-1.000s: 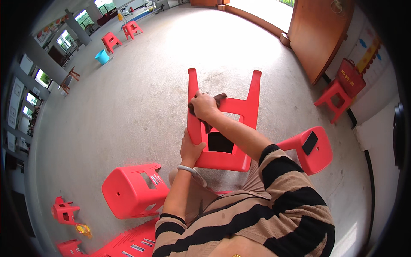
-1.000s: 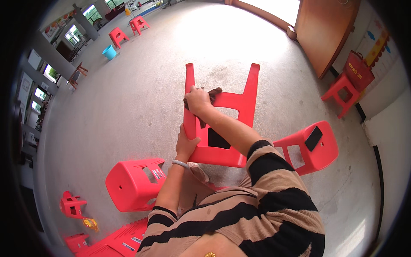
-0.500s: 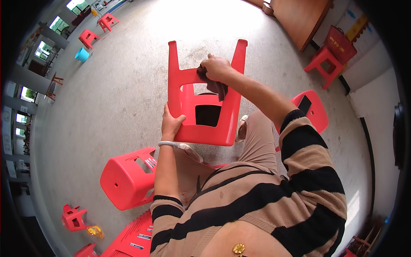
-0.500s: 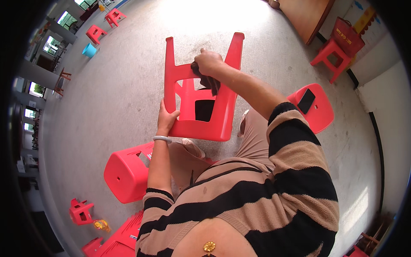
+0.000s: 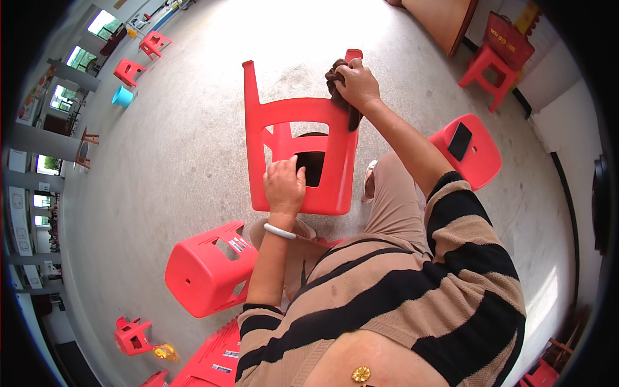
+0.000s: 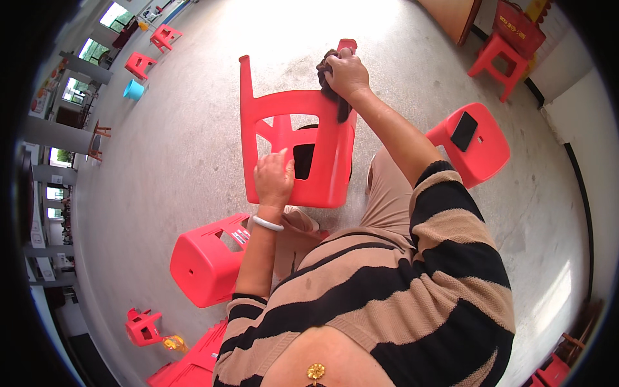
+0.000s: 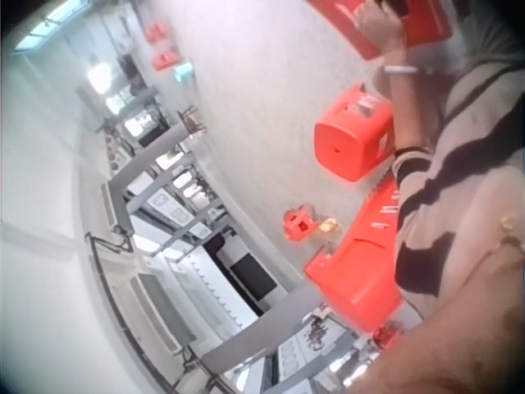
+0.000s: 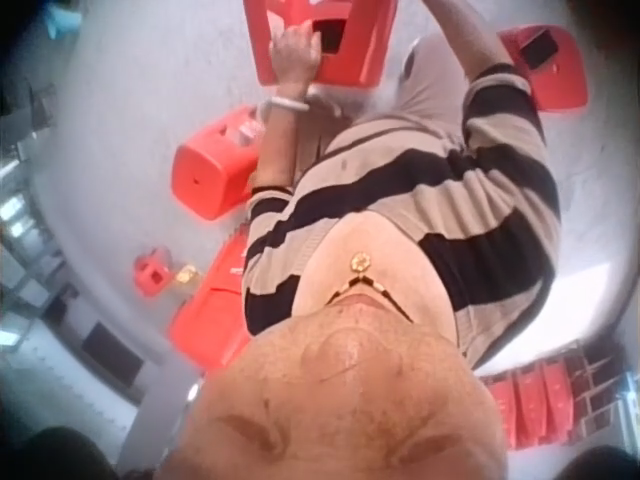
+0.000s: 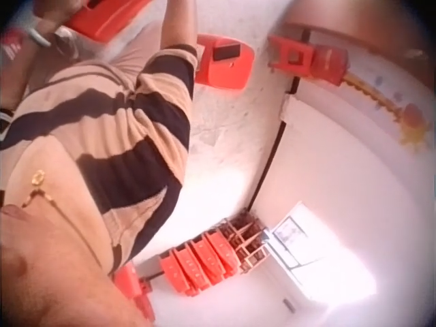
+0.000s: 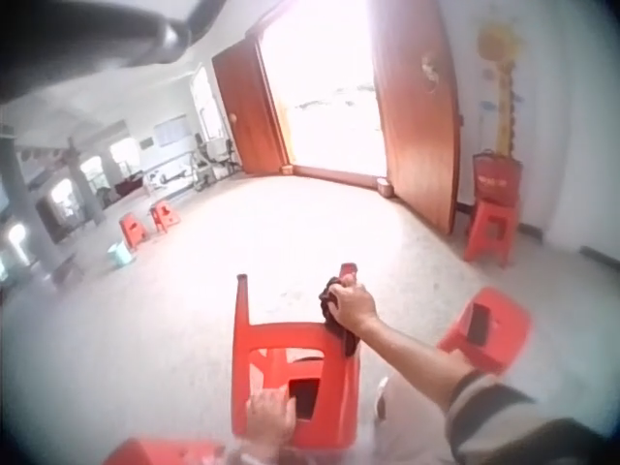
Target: Cleaning and wiping red plastic chairs with a cloth.
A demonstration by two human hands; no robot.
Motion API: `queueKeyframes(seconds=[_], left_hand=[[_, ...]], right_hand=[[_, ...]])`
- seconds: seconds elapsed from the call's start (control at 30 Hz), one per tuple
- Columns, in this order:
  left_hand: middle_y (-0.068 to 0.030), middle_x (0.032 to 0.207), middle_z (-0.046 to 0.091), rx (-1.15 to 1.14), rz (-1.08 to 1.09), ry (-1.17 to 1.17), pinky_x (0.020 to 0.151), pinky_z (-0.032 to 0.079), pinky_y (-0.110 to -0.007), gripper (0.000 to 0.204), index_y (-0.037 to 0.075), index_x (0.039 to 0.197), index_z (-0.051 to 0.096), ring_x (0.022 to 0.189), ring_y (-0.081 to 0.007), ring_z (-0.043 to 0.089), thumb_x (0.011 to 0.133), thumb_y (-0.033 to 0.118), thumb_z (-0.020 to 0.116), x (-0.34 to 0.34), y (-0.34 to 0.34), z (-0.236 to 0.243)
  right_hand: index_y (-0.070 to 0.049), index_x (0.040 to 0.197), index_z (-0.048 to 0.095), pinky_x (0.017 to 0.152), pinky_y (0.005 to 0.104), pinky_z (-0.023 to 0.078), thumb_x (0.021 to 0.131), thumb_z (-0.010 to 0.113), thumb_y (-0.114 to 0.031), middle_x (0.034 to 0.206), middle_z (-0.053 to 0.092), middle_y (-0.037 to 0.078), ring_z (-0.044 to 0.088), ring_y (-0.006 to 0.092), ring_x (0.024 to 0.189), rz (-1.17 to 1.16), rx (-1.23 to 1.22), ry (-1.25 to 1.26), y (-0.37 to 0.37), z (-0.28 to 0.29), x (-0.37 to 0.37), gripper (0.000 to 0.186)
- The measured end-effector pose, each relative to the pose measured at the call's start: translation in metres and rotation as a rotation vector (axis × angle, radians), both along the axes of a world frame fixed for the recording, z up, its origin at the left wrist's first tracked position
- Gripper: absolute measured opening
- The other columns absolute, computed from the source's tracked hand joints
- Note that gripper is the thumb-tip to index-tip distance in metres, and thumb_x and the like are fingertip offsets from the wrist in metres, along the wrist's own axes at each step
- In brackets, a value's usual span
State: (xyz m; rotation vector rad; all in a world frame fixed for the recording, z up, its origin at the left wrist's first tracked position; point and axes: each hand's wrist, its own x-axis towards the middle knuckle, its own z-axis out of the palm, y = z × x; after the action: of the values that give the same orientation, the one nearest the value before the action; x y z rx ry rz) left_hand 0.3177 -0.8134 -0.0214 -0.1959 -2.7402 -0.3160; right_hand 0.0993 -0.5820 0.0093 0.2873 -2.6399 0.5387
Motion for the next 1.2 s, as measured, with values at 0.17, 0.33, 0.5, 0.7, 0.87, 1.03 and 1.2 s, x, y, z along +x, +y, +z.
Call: queueKeyframes(seconds=[0.17,0.33,0.5,0.7,0.87,1.03,1.2], left_hand=[[-0.0141,0.067,0.068,-0.060,0.055,-0.241,0.069,0.046,-0.050,0.026,0.010,0.087,0.066,0.066,-0.0345,0.067,0.098,0.030,0.054,0.003,0.040,-0.013],[-0.0152,0.058,0.063,0.016,0.010,-0.120,0.061,0.043,-0.051,0.029,0.010,0.076,0.062,0.055,-0.0369,0.063,0.097,0.027,0.051,-0.001,0.038,-0.019],[-0.0156,0.057,0.062,0.060,-0.046,-0.076,0.062,0.043,-0.050,0.027,0.010,0.072,0.063,0.054,-0.0376,0.062,0.093,0.025,0.054,0.004,0.031,-0.024],[-0.0146,0.055,0.060,0.098,-0.109,-0.071,0.061,0.042,-0.049,0.030,0.011,0.067,0.061,0.054,-0.0361,0.060,0.092,0.026,0.056,0.006,0.030,-0.013],[-0.0135,0.054,0.058,0.123,-0.152,-0.073,0.060,0.041,-0.048,0.031,0.011,0.065,0.060,0.053,-0.0350,0.060,0.092,0.027,0.058,0.007,0.032,-0.015],[-0.0137,0.054,0.058,0.110,-0.136,-0.062,0.059,0.041,-0.048,0.033,0.012,0.065,0.059,0.053,-0.0354,0.060,0.093,0.029,0.058,0.004,0.036,-0.014],[-0.0139,0.054,0.058,0.082,-0.108,-0.089,0.059,0.042,-0.049,0.034,0.012,0.067,0.060,0.052,-0.0359,0.059,0.096,0.030,0.057,0.001,0.035,-0.016]], right_hand=[[-0.017,0.104,0.070,0.087,0.0437,0.056,0.082,0.075,-0.028,0.111,0.057,0.011,0.063,0.0340,0.101,0.058,-0.157,0.043,-0.003,-0.010,0.035,0.025],[-0.014,0.103,0.067,0.083,0.0458,0.053,0.081,0.077,-0.020,0.107,0.055,0.011,0.061,0.0350,0.096,0.264,-0.257,0.018,-0.014,-0.023,0.134,0.025],[-0.013,0.101,0.066,0.085,0.0445,0.053,0.077,0.077,-0.017,0.107,0.055,0.012,0.061,0.0342,0.098,0.455,-0.212,-0.032,-0.022,-0.029,0.199,0.027],[-0.016,0.103,0.066,0.081,0.0438,0.056,0.078,0.075,-0.019,0.109,0.057,0.010,0.064,0.0331,0.096,0.263,-0.210,0.012,-0.008,-0.020,0.111,0.027],[-0.020,0.106,0.068,0.082,0.0427,0.058,0.081,0.075,-0.027,0.112,0.059,0.011,0.066,0.0330,0.098,-0.034,-0.086,0.027,0.012,-0.010,0.004,0.027],[-0.021,0.113,0.068,0.089,0.0416,0.058,0.085,0.075,-0.032,0.122,0.058,0.012,0.065,0.0324,0.108,-0.193,0.016,-0.116,0.017,0.014,-0.051,0.031],[-0.016,0.106,0.068,0.085,0.0441,0.057,0.084,0.073,-0.027,0.112,0.057,0.014,0.065,0.0338,0.100,-0.032,-0.018,-0.048,0.005,-0.002,-0.002,0.026]])
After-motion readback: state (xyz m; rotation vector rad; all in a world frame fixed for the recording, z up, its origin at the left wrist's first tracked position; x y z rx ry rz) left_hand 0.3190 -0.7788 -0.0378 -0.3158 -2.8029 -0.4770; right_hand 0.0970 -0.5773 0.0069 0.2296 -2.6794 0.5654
